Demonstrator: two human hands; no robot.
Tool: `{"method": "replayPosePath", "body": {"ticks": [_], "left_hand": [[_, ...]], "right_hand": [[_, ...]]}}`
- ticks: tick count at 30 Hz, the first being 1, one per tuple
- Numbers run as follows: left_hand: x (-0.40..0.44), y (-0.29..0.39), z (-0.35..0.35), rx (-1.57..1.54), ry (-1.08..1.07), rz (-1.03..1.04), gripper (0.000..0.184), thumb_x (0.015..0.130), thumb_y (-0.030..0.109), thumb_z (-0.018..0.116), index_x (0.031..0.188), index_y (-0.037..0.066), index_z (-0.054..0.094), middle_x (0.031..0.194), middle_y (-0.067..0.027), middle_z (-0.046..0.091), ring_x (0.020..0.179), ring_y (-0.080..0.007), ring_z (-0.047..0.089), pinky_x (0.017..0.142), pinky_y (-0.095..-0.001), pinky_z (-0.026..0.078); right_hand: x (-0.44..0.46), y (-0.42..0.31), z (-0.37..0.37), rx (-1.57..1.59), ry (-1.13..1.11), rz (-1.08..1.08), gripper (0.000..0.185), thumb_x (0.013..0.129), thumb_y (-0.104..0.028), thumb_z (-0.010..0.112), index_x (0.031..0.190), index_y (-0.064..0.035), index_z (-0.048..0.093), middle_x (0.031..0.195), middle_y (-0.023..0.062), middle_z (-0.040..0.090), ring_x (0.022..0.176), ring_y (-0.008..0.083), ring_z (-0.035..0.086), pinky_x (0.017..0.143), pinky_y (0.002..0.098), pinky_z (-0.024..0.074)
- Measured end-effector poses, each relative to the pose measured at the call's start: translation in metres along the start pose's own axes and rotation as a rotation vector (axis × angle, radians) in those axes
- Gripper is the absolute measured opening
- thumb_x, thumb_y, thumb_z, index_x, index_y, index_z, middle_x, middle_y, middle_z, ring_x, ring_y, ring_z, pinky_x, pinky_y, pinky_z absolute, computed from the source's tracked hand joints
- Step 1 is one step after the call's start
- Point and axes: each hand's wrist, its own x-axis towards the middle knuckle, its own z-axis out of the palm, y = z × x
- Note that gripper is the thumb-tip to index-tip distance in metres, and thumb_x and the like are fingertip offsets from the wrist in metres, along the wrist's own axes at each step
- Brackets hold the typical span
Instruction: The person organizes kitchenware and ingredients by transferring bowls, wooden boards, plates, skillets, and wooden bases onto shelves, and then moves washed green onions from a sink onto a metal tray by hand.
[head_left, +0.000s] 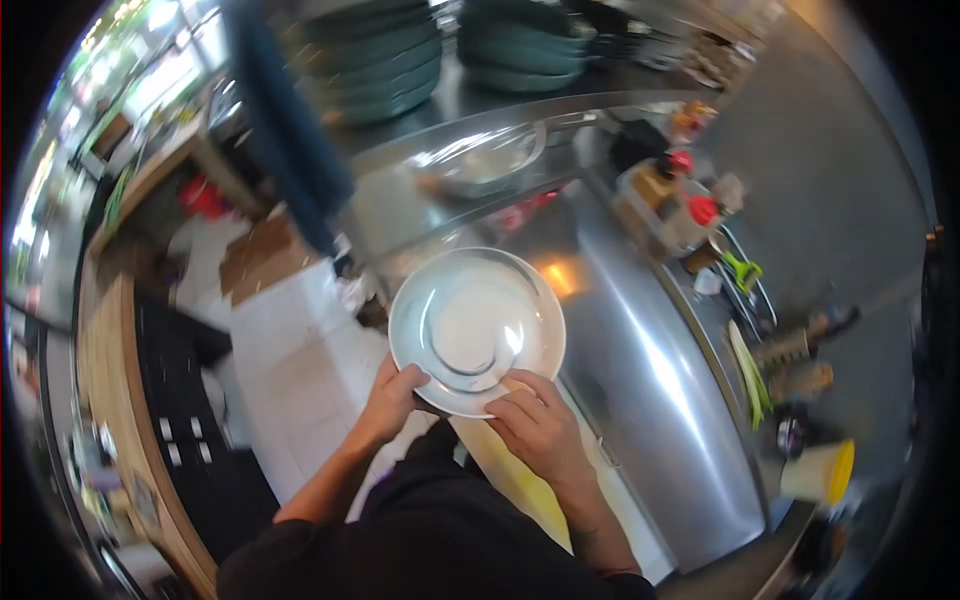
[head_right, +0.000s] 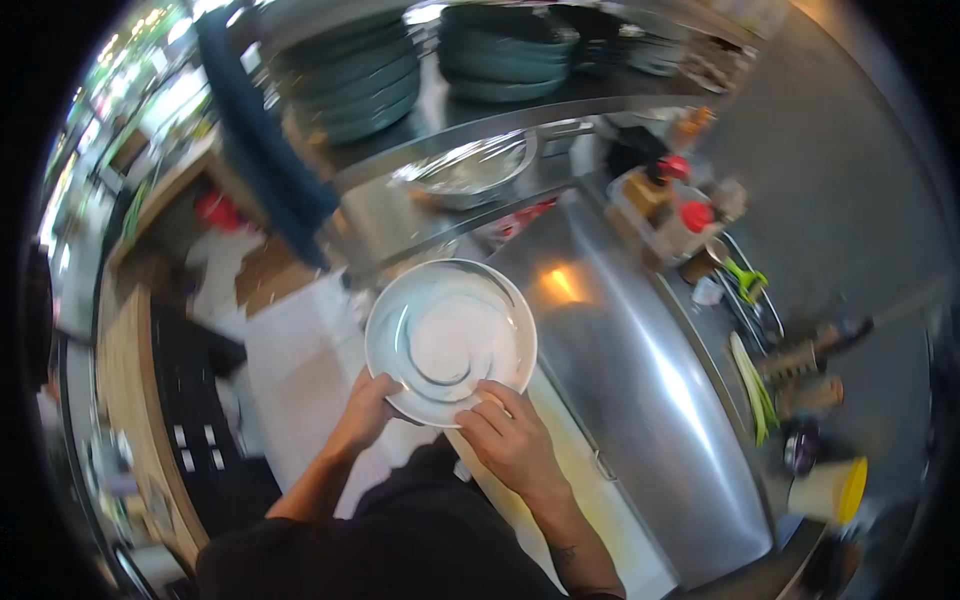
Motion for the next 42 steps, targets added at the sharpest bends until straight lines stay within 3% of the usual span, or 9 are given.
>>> {"method": "replayPosePath", "body": {"ticks": [10, 19, 23, 24, 26, 29, 35, 39, 42], "left_hand": [[-0.103, -0.022, -0.181, -0.244, 0.538, -0.081, 0.054, 0.083, 0.011, 0.042, 0.133, -0.009, 0.041, 0.108, -0.0258, 0.065, 0.081, -0.0348, 0.073, 0.06, -0.0395, 0.066], [-0.039, 0.054, -0.414, -0.232, 0.653, -0.05, 0.061, 0.088, 0.011, 0.045, 0.145, -0.001, 0.03, 0.118, -0.024, 0.063, 0.087, -0.0323, 0.073, 0.062, -0.0381, 0.066], [-0.004, 0.128, -0.498, -0.273, 0.661, -0.075, 0.064, 0.088, 0.011, 0.044, 0.148, 0.0, 0.026, 0.118, -0.0252, 0.063, 0.087, -0.034, 0.073, 0.065, -0.0397, 0.066], [0.008, 0.137, -0.521, -0.312, 0.642, -0.079, 0.064, 0.088, 0.012, 0.045, 0.149, 0.001, 0.026, 0.119, -0.0256, 0.063, 0.088, -0.0348, 0.073, 0.066, -0.0403, 0.066], [0.042, 0.156, -0.565, -0.335, 0.639, -0.085, 0.063, 0.088, 0.013, 0.044, 0.146, -0.004, 0.03, 0.121, -0.0275, 0.062, 0.091, -0.0372, 0.073, 0.07, -0.0431, 0.066], [0.104, 0.187, -0.623, -0.247, 0.71, -0.111, 0.052, 0.087, 0.014, 0.044, 0.128, -0.017, 0.049, 0.111, -0.0264, 0.068, 0.09, -0.0393, 0.072, 0.075, -0.0434, 0.064], [0.226, 0.274, -0.705, -0.205, 0.807, -0.169, 0.06, 0.087, 0.015, 0.044, 0.14, -0.013, 0.036, 0.123, -0.0286, 0.06, 0.095, -0.0421, 0.07, 0.076, -0.0434, 0.063], [0.306, 0.344, -0.74, -0.234, 0.853, -0.211, 0.06, 0.089, 0.017, 0.043, 0.141, -0.012, 0.035, 0.124, -0.0298, 0.058, 0.097, -0.0431, 0.069, 0.076, -0.0416, 0.063], [0.378, 0.395, -0.761, -0.271, 0.821, -0.114, 0.057, 0.089, 0.015, 0.042, 0.138, -0.013, 0.035, 0.115, -0.0312, 0.061, 0.087, -0.043, 0.071, 0.072, -0.0444, 0.065]], "right_hand": [[0.064, -0.067, 0.186, 0.457, -0.425, -0.285, 0.027, 0.075, -0.013, 0.083, 0.097, -0.0109, 0.067, 0.098, 0.0037, 0.066, 0.114, 0.0273, 0.063, 0.091, 0.0384, 0.0548], [0.224, -0.138, 0.406, 0.564, -0.572, -0.269, 0.028, 0.077, -0.014, 0.082, 0.098, -0.0089, 0.065, 0.101, 0.0065, 0.066, 0.112, 0.0293, 0.062, 0.091, 0.0397, 0.054], [0.323, -0.169, 0.463, 0.542, -0.505, -0.251, 0.031, 0.076, -0.014, 0.083, 0.103, -0.0088, 0.067, 0.119, 0.0087, 0.064, 0.126, 0.0338, 0.055, 0.103, 0.046, 0.0491], [0.344, -0.174, 0.473, 0.565, -0.494, -0.208, 0.042, 0.079, -0.017, 0.083, 0.117, -0.0091, 0.066, 0.138, 0.0142, 0.054, 0.135, 0.0394, 0.048, 0.109, 0.0506, 0.0438], [0.385, -0.179, 0.5, 0.537, -0.446, -0.061, 0.049, 0.081, -0.018, 0.081, 0.126, -0.0097, 0.062, 0.144, 0.0175, 0.048, 0.136, 0.0416, 0.046, 0.111, 0.0508, 0.0422], [0.437, -0.148, 0.547, 0.458, -0.442, 0.133, 0.061, 0.087, -0.022, 0.077, 0.142, -0.0109, 0.052, 0.153, 0.0256, 0.037, 0.138, 0.0458, 0.042, 0.115, 0.0495, 0.0382], [0.557, -0.036, 0.658, 0.367, -0.536, 0.253, 0.054, 0.088, -0.023, 0.075, 0.136, -0.0089, 0.055, 0.149, 0.0257, 0.042, 0.136, 0.0446, 0.045, 0.112, 0.0493, 0.0415], [0.692, 0.021, 0.69, 0.143, -1.076, 0.356, 0.057, 0.09, -0.033, 0.074, 0.138, -0.0092, 0.056, 0.139, 0.0226, 0.054, 0.129, 0.0431, 0.052, 0.104, 0.0515, 0.0458], [0.776, 0.048, 0.707, 0.04, -1.039, 0.384, 0.059, 0.091, -0.037, 0.072, 0.14, -0.0086, 0.055, 0.135, 0.0202, 0.057, 0.126, 0.0414, 0.055, 0.103, 0.05, 0.0468]]}}
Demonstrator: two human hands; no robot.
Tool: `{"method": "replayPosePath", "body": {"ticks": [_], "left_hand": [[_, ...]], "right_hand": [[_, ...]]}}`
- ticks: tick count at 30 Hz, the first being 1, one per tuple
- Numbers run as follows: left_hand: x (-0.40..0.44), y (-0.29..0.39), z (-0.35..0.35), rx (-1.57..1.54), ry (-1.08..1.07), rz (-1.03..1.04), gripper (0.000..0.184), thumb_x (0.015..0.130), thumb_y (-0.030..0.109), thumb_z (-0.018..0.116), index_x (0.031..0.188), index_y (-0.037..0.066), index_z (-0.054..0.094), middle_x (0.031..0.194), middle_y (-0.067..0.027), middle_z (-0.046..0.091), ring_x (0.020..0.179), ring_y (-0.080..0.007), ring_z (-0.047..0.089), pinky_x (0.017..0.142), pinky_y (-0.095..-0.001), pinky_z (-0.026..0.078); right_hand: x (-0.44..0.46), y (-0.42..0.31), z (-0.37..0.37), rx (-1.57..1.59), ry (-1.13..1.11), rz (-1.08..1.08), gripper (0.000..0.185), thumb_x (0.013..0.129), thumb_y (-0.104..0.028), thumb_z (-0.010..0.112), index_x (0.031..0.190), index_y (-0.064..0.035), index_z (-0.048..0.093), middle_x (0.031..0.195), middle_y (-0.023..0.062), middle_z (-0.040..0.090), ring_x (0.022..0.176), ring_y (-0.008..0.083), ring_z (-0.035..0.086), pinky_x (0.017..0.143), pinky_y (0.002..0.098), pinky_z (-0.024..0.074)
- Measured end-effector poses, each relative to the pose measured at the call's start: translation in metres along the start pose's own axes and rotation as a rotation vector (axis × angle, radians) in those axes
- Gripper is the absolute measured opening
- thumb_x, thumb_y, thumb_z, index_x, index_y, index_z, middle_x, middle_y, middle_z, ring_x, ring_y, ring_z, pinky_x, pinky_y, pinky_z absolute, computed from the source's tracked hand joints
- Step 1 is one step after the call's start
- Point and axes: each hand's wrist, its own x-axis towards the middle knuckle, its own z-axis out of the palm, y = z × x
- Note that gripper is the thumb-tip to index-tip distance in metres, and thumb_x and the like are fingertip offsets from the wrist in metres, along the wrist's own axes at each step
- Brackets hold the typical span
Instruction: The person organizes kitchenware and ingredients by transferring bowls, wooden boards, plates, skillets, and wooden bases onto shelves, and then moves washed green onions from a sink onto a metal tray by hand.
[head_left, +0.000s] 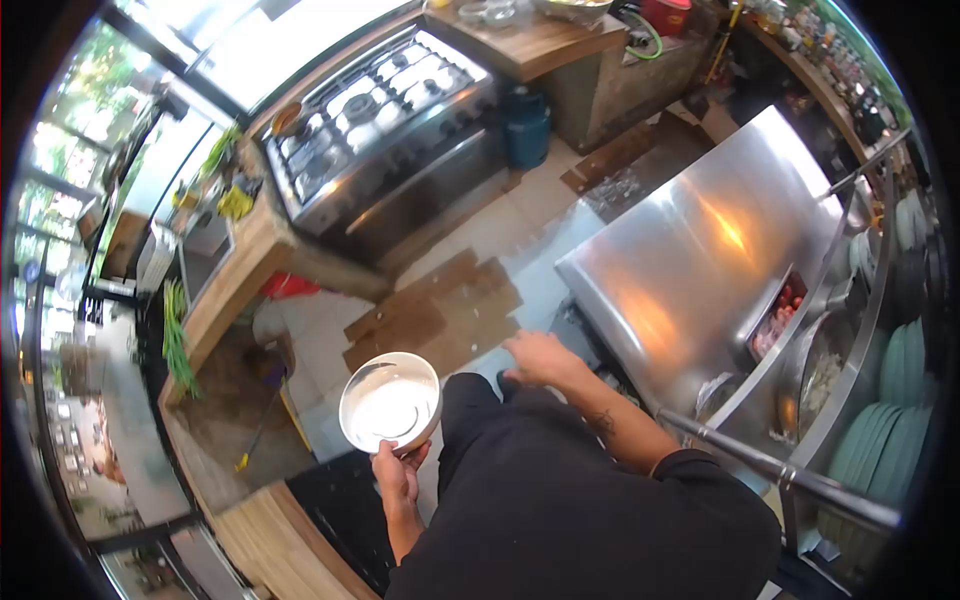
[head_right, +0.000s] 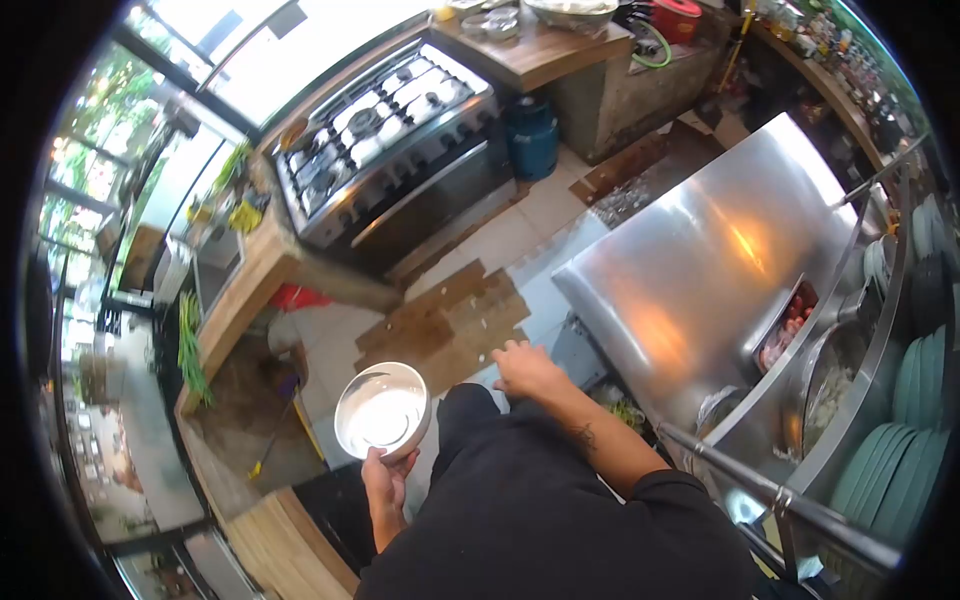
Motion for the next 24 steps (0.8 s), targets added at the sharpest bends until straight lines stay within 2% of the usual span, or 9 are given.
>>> {"method": "replayPosePath", "body": {"ticks": [3, 5, 7, 8, 12, 14, 17, 21, 24], "left_hand": [[0.069, 0.046, 0.059, 0.124, -0.089, 0.063, 0.055, 0.089, 0.014, 0.043, 0.137, -0.013, 0.034, 0.114, -0.0299, 0.062, 0.088, -0.0425, 0.071, 0.075, -0.0457, 0.065], [0.097, 0.084, 0.136, 0.204, -0.087, 0.037, 0.054, 0.09, 0.014, 0.043, 0.137, -0.012, 0.035, 0.116, -0.0299, 0.061, 0.091, -0.0429, 0.071, 0.076, -0.0466, 0.065], [0.14, 0.11, 0.202, 0.28, -0.089, 0.042, 0.053, 0.085, 0.01, 0.048, 0.133, -0.011, 0.039, 0.125, -0.0285, 0.056, 0.109, -0.048, 0.064, 0.081, -0.0528, 0.062], [0.175, 0.12, 0.226, 0.31, -0.168, 0.007, 0.053, 0.084, 0.007, 0.05, 0.132, -0.013, 0.04, 0.123, -0.0271, 0.057, 0.111, -0.0445, 0.063, 0.082, -0.0518, 0.062], [0.269, 0.153, 0.359, 0.515, -0.46, -0.012, 0.049, 0.084, 0.003, 0.05, 0.128, -0.017, 0.043, 0.12, -0.0256, 0.058, 0.106, -0.0361, 0.067, 0.081, -0.0489, 0.062], [0.263, 0.167, 0.451, 0.616, -0.603, -0.006, 0.052, 0.086, 0.003, 0.05, 0.135, -0.009, 0.035, 0.125, -0.0278, 0.054, 0.106, -0.0387, 0.067, 0.08, -0.0536, 0.063], [0.284, 0.168, 0.559, 0.8, -0.915, -0.073, 0.052, 0.088, 0.004, 0.049, 0.13, 0.007, 0.018, 0.136, -0.0248, 0.039, 0.116, -0.041, 0.062, 0.084, -0.0593, 0.061], [0.26, 0.146, 0.702, 0.948, -1.153, -0.053, 0.052, 0.089, 0.003, 0.047, 0.133, 0.007, 0.02, 0.135, -0.024, 0.041, 0.115, -0.0418, 0.062, 0.086, -0.0603, 0.06], [0.24, 0.114, 0.782, 0.969, -1.284, -0.079, 0.052, 0.089, 0.001, 0.046, 0.135, 0.008, 0.023, 0.133, -0.0227, 0.044, 0.113, -0.0419, 0.063, 0.086, -0.0601, 0.06]], "right_hand": [[0.06, 0.014, -0.055, 0.222, 0.129, -0.123, 0.059, 0.094, -0.039, 0.07, 0.141, -0.0082, 0.053, 0.133, 0.0188, 0.058, 0.123, 0.0392, 0.056, 0.103, 0.0465, 0.0474], [0.099, 0.041, -0.074, 0.277, 0.21, -0.129, 0.06, 0.095, -0.041, 0.068, 0.143, -0.008, 0.051, 0.132, 0.0179, 0.058, 0.123, 0.0374, 0.057, 0.102, 0.0445, 0.0482], [0.128, 0.071, -0.097, 0.306, 0.248, -0.052, 0.06, 0.095, -0.042, 0.067, 0.143, -0.0079, 0.051, 0.132, 0.017, 0.058, 0.122, 0.0372, 0.057, 0.101, 0.0446, 0.0483], [0.139, 0.09, -0.103, 0.32, 0.291, 0.033, 0.057, 0.095, -0.039, 0.067, 0.141, -0.008, 0.053, 0.131, 0.0171, 0.059, 0.12, 0.0371, 0.058, 0.1, 0.0447, 0.049], [0.153, 0.161, -0.107, 0.327, 0.493, 0.436, 0.056, 0.094, -0.037, 0.067, 0.139, -0.0077, 0.055, 0.13, 0.0169, 0.06, 0.12, 0.0373, 0.058, 0.099, 0.0447, 0.0495], [0.131, 0.172, -0.109, 0.415, 0.479, 0.72, 0.055, 0.092, -0.037, 0.069, 0.136, -0.0069, 0.058, 0.125, 0.0185, 0.062, 0.12, 0.0378, 0.058, 0.1, 0.0455, 0.049], [0.118, 0.197, -0.078, 0.646, 0.718, 0.821, 0.055, 0.09, -0.039, 0.071, 0.134, -0.0082, 0.058, 0.126, 0.0206, 0.061, 0.119, 0.0403, 0.058, 0.102, 0.0469, 0.0484], [0.116, 0.218, -0.056, 0.737, 0.851, 1.03, 0.055, 0.09, -0.039, 0.07, 0.133, -0.0055, 0.059, 0.124, 0.022, 0.062, 0.119, 0.0401, 0.058, 0.103, 0.0472, 0.0476], [0.126, 0.238, -0.059, 0.761, 1.13, 1.048, 0.053, 0.091, -0.036, 0.069, 0.13, -0.0018, 0.061, 0.127, 0.0227, 0.063, 0.121, 0.0394, 0.059, 0.103, 0.0464, 0.0476]]}}
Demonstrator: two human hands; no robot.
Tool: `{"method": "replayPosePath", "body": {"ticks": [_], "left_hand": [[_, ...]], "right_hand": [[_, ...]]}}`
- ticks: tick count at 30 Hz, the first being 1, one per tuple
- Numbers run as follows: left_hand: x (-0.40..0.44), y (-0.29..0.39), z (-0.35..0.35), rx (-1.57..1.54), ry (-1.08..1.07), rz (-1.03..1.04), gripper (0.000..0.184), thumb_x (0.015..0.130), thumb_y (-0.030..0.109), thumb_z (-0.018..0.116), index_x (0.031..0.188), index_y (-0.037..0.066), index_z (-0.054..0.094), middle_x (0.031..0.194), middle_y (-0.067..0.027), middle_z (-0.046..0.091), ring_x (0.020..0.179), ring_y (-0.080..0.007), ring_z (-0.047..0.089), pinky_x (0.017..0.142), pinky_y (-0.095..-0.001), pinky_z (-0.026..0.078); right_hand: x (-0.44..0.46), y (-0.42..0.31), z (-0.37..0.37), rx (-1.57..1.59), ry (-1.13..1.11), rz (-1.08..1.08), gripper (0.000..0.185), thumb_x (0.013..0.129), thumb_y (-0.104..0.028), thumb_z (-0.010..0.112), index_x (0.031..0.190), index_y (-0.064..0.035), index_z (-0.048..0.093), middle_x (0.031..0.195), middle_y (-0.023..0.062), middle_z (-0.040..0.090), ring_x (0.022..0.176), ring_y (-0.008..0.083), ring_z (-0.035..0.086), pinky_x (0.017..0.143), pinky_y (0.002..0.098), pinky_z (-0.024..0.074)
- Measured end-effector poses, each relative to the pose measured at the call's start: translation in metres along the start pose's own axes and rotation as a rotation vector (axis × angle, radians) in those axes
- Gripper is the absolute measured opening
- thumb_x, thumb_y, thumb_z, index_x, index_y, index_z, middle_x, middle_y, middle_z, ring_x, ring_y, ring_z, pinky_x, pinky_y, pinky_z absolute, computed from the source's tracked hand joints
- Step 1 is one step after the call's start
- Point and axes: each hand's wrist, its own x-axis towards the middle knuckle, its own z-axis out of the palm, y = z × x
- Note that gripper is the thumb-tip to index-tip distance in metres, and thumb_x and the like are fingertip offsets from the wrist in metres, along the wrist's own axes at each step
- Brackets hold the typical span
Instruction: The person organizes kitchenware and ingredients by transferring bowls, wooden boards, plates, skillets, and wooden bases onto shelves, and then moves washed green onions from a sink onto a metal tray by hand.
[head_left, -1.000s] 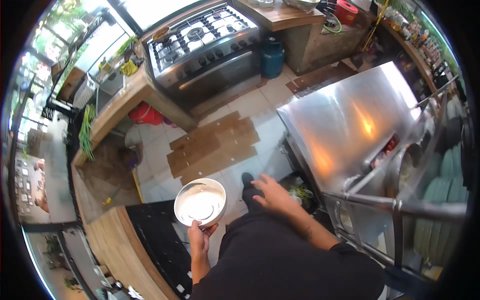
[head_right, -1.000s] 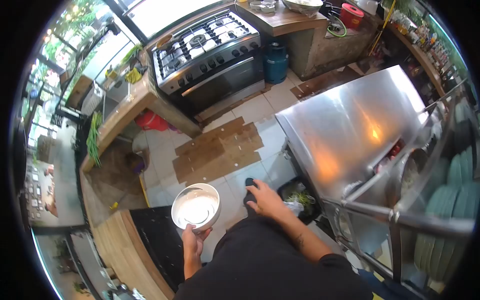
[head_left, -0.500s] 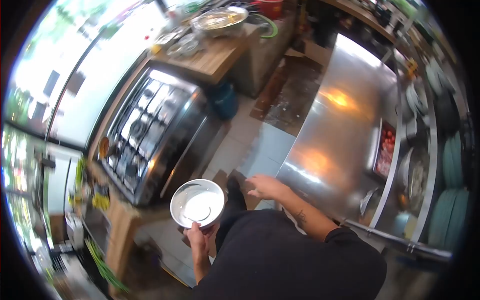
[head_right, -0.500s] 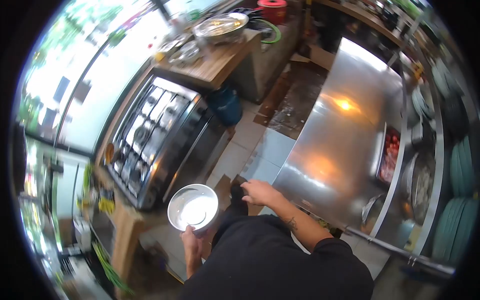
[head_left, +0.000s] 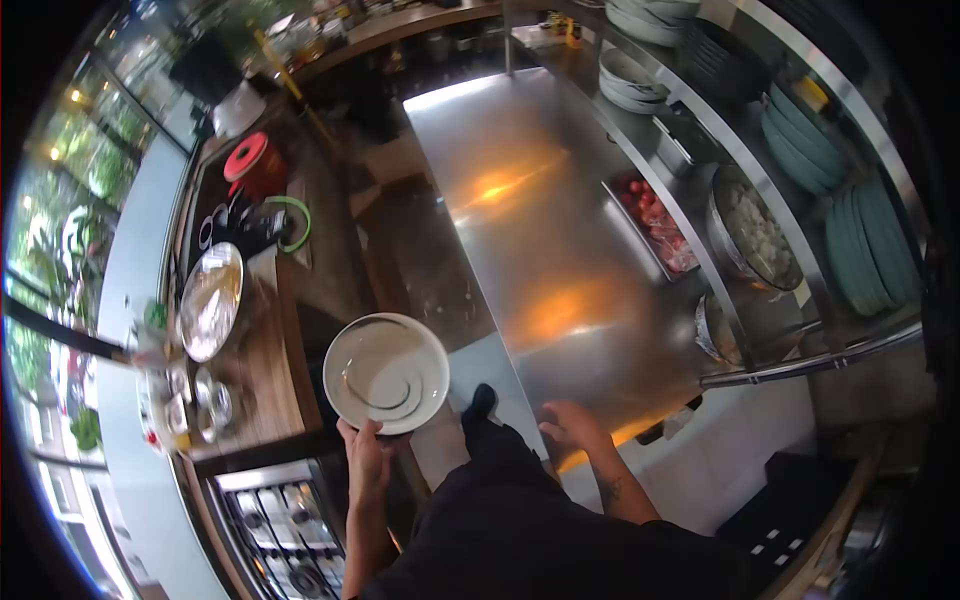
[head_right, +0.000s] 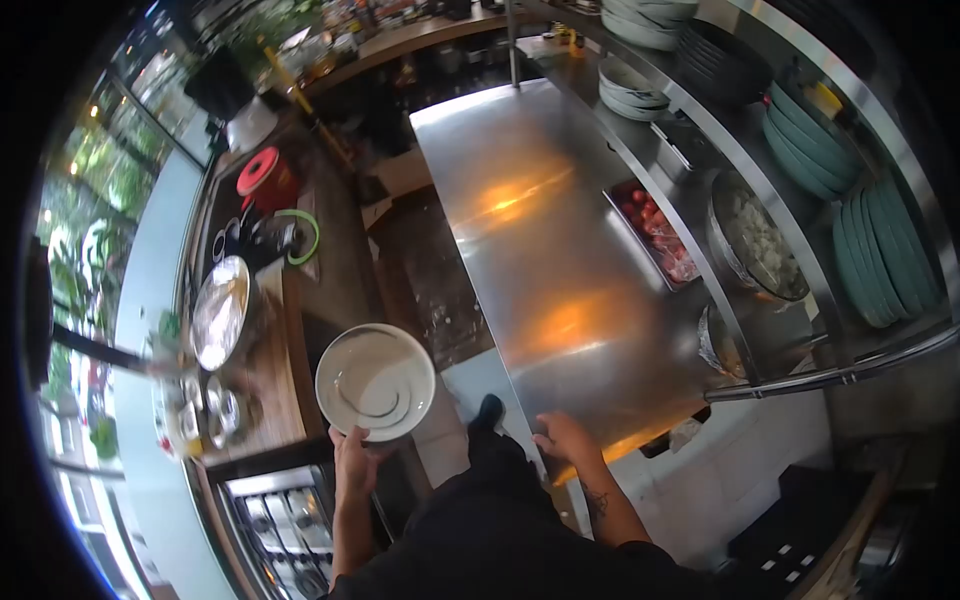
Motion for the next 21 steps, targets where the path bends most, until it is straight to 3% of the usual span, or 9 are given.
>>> {"method": "replayPosePath", "body": {"ticks": [4, 7, 9, 10, 12, 13, 15, 19, 21], "left_hand": [[0.094, 0.053, 0.062, 0.048, -0.148, 0.0, 0.049, 0.093, 0.003, 0.047, 0.138, 0.009, 0.029, 0.135, -0.0215, 0.048, 0.116, -0.0392, 0.063, 0.085, -0.0588, 0.061], [0.156, 0.083, 0.107, 0.019, -0.289, 0.002, 0.049, 0.093, 0.004, 0.047, 0.139, 0.008, 0.031, 0.135, -0.0203, 0.05, 0.117, -0.0388, 0.063, 0.086, -0.0584, 0.061], [0.195, 0.103, 0.141, -0.009, -0.378, -0.068, 0.051, 0.093, 0.006, 0.045, 0.141, 0.008, 0.03, 0.136, -0.0197, 0.049, 0.117, -0.0384, 0.063, 0.086, -0.0575, 0.061], [0.211, 0.113, 0.161, 0.032, -0.401, -0.081, 0.052, 0.092, 0.007, 0.044, 0.142, 0.007, 0.03, 0.136, -0.0191, 0.049, 0.118, -0.0389, 0.062, 0.087, -0.0567, 0.062], [0.249, 0.125, 0.201, 0.023, -0.475, -0.06, 0.052, 0.093, 0.007, 0.044, 0.142, 0.006, 0.03, 0.137, -0.0191, 0.049, 0.119, -0.0384, 0.061, 0.087, -0.0563, 0.061], [0.27, 0.132, 0.221, 0.017, -0.531, -0.03, 0.051, 0.093, 0.007, 0.043, 0.142, 0.004, 0.03, 0.138, -0.019, 0.049, 0.119, -0.0378, 0.061, 0.088, -0.0559, 0.061], [0.311, 0.146, 0.265, 0.014, -0.579, -0.062, 0.05, 0.094, 0.007, 0.043, 0.142, 0.002, 0.031, 0.138, -0.019, 0.049, 0.12, -0.0369, 0.06, 0.089, -0.0557, 0.061], [0.379, 0.182, 0.377, 0.06, -0.69, 0.006, 0.043, 0.098, 0.009, 0.04, 0.139, -0.004, 0.04, 0.133, -0.0235, 0.053, 0.121, -0.0362, 0.06, 0.095, -0.0542, 0.059], [0.426, 0.19, 0.433, 0.09, -0.787, 0.017, 0.044, 0.098, 0.009, 0.04, 0.14, -0.005, 0.039, 0.133, -0.0237, 0.053, 0.121, -0.0365, 0.06, 0.096, -0.0541, 0.06]], "right_hand": [[0.077, -0.019, 0.002, 0.168, 0.155, 0.072, 0.052, 0.091, -0.033, 0.071, 0.13, -0.0001, 0.061, 0.128, 0.023, 0.065, 0.12, 0.0411, 0.06, 0.103, 0.046, 0.0479], [0.135, -0.044, -0.043, 0.193, 0.36, 0.13, 0.054, 0.09, -0.03, 0.073, 0.132, 0.0005, 0.06, 0.116, 0.0241, 0.069, 0.114, 0.0392, 0.065, 0.098, 0.0432, 0.0519], [0.173, -0.063, -0.086, 0.46, 0.601, 0.042, 0.048, 0.09, -0.024, 0.073, 0.128, 0.0019, 0.061, 0.115, 0.0214, 0.07, 0.111, 0.0304, 0.068, 0.09, 0.0384, 0.0554], [0.193, -0.067, -0.109, 0.444, 0.616, 0.051, 0.048, 0.09, -0.024, 0.073, 0.128, 0.0019, 0.061, 0.115, 0.0214, 0.07, 0.111, 0.0304, 0.068, 0.09, 0.0384, 0.0554], [0.23, -0.071, -0.147, 0.742, 0.648, 0.36, 0.045, 0.094, -0.021, 0.07, 0.132, -0.0006, 0.058, 0.114, 0.0164, 0.069, 0.101, 0.0215, 0.069, 0.081, 0.0341, 0.0567], [0.245, -0.07, -0.166, 0.743, 0.664, 0.37, 0.045, 0.094, -0.021, 0.07, 0.132, -0.0006, 0.058, 0.114, 0.0164, 0.069, 0.101, 0.0215, 0.069, 0.081, 0.0341, 0.0567], [0.273, -0.065, -0.206, 1.154, 0.792, 0.458, 0.054, 0.096, -0.025, 0.07, 0.142, -0.0047, 0.05, 0.12, 0.0112, 0.065, 0.098, 0.021, 0.068, 0.08, 0.0362, 0.0577], [0.344, -0.044, -0.297, 1.249, 0.976, 0.411, 0.067, 0.095, -0.026, 0.072, 0.15, -0.0056, 0.038, 0.128, 0.0119, 0.061, 0.1, 0.0254, 0.068, 0.078, 0.0375, 0.0588], [0.381, -0.041, -0.35, 1.341, 1.162, 0.29, 0.077, 0.096, -0.022, 0.07, 0.155, -0.0075, 0.023, 0.13, 0.013, 0.058, 0.097, 0.0255, 0.067, 0.081, 0.0377, 0.0587]]}}
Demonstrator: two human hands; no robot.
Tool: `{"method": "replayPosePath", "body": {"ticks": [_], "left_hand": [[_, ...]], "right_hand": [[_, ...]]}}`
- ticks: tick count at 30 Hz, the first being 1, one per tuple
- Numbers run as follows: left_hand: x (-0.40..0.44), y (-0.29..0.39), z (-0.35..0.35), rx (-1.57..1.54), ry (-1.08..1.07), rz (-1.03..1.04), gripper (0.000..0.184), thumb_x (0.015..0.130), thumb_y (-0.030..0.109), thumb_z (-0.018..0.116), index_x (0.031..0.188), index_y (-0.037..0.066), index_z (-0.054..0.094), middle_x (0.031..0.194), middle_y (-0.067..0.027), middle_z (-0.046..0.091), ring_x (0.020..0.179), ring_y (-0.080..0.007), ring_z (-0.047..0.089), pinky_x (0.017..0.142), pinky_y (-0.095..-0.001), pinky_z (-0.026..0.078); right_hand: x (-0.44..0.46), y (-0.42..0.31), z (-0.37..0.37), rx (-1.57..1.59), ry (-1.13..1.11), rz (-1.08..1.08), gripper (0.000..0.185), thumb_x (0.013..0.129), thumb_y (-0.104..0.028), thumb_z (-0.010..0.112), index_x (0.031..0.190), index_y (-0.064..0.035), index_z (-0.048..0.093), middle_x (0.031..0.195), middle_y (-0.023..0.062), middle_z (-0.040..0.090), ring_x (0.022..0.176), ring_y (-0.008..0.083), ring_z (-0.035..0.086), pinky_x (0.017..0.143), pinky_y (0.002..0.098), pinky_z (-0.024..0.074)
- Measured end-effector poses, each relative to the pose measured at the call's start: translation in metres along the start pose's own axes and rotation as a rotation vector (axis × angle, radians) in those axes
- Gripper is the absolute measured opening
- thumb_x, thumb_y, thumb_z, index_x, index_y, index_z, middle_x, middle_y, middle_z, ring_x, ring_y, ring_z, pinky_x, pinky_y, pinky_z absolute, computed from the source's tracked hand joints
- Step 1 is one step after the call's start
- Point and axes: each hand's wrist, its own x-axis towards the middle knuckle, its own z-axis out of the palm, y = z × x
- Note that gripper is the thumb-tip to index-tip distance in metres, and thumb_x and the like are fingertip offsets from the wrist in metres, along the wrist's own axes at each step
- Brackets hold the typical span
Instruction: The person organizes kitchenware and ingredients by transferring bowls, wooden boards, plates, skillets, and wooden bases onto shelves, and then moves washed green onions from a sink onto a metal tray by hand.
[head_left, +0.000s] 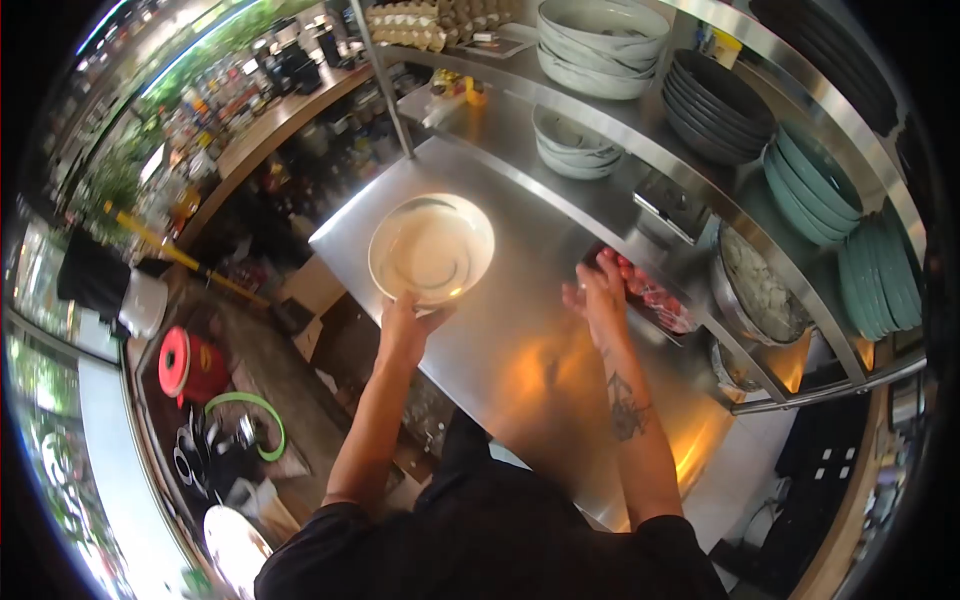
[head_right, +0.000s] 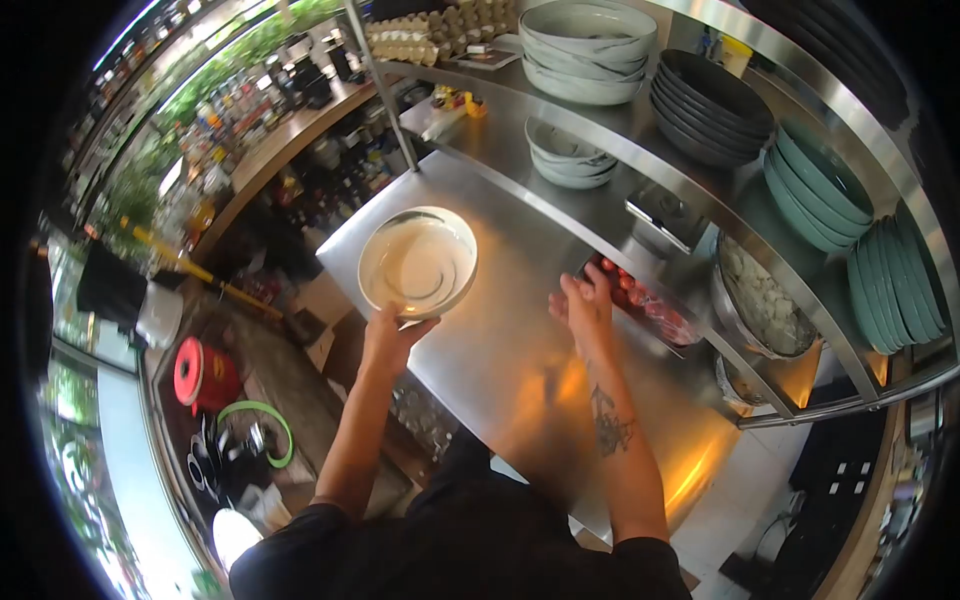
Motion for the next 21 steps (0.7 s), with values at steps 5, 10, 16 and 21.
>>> {"method": "replayPosePath", "body": {"ticks": [5, 10, 16, 21], "left_hand": [[0.182, 0.022, 0.035, -0.049, -0.25, -0.041, 0.047, 0.099, 0.009, 0.038, 0.143, -0.004, 0.034, 0.136, -0.0237, 0.049, 0.12, -0.0374, 0.06, 0.098, -0.0531, 0.06], [0.281, 0.037, 0.09, -0.009, -0.18, -0.025, 0.049, 0.104, 0.025, 0.047, 0.143, -0.002, 0.039, 0.135, -0.0179, 0.053, 0.117, -0.0335, 0.062, 0.091, -0.0448, 0.061], [0.305, 0.062, 0.1, -0.007, -0.447, -0.098, 0.055, 0.096, 0.013, 0.036, 0.149, -0.001, 0.031, 0.141, -0.0229, 0.046, 0.121, -0.0368, 0.06, 0.093, -0.0478, 0.062], [0.332, 0.06, 0.144, 0.08, -0.512, -0.072, 0.049, 0.096, 0.012, 0.038, 0.143, -0.002, 0.034, 0.135, -0.0231, 0.05, 0.113, -0.0377, 0.064, 0.083, -0.0499, 0.065]], "right_hand": [[0.143, -0.062, 0.085, 0.046, 0.27, 0.005, 0.105, 0.09, -0.042, 0.075, 0.16, -0.0075, 0.005, 0.148, 0.0168, 0.044, 0.103, 0.0347, 0.065, 0.082, 0.0449, 0.0615], [0.247, -0.09, 0.104, -0.087, 0.55, 0.12, 0.108, 0.087, -0.053, 0.073, 0.16, -0.0079, 0.007, 0.152, 0.0171, 0.036, 0.113, 0.037, 0.06, 0.077, 0.0475, 0.0634], [0.273, -0.071, 0.086, -0.209, 0.514, -0.046, 0.071, 0.097, -0.045, 0.058, 0.149, -0.0079, 0.026, 0.14, 0.015, 0.044, 0.105, 0.0363, 0.064, 0.072, 0.0468, 0.0662], [0.289, -0.063, 0.073, -0.297, 0.509, -0.041, 0.065, 0.1, -0.048, 0.053, 0.147, -0.0104, 0.029, 0.14, 0.0183, 0.047, 0.097, 0.0368, 0.069, 0.072, 0.0475, 0.0651]]}}
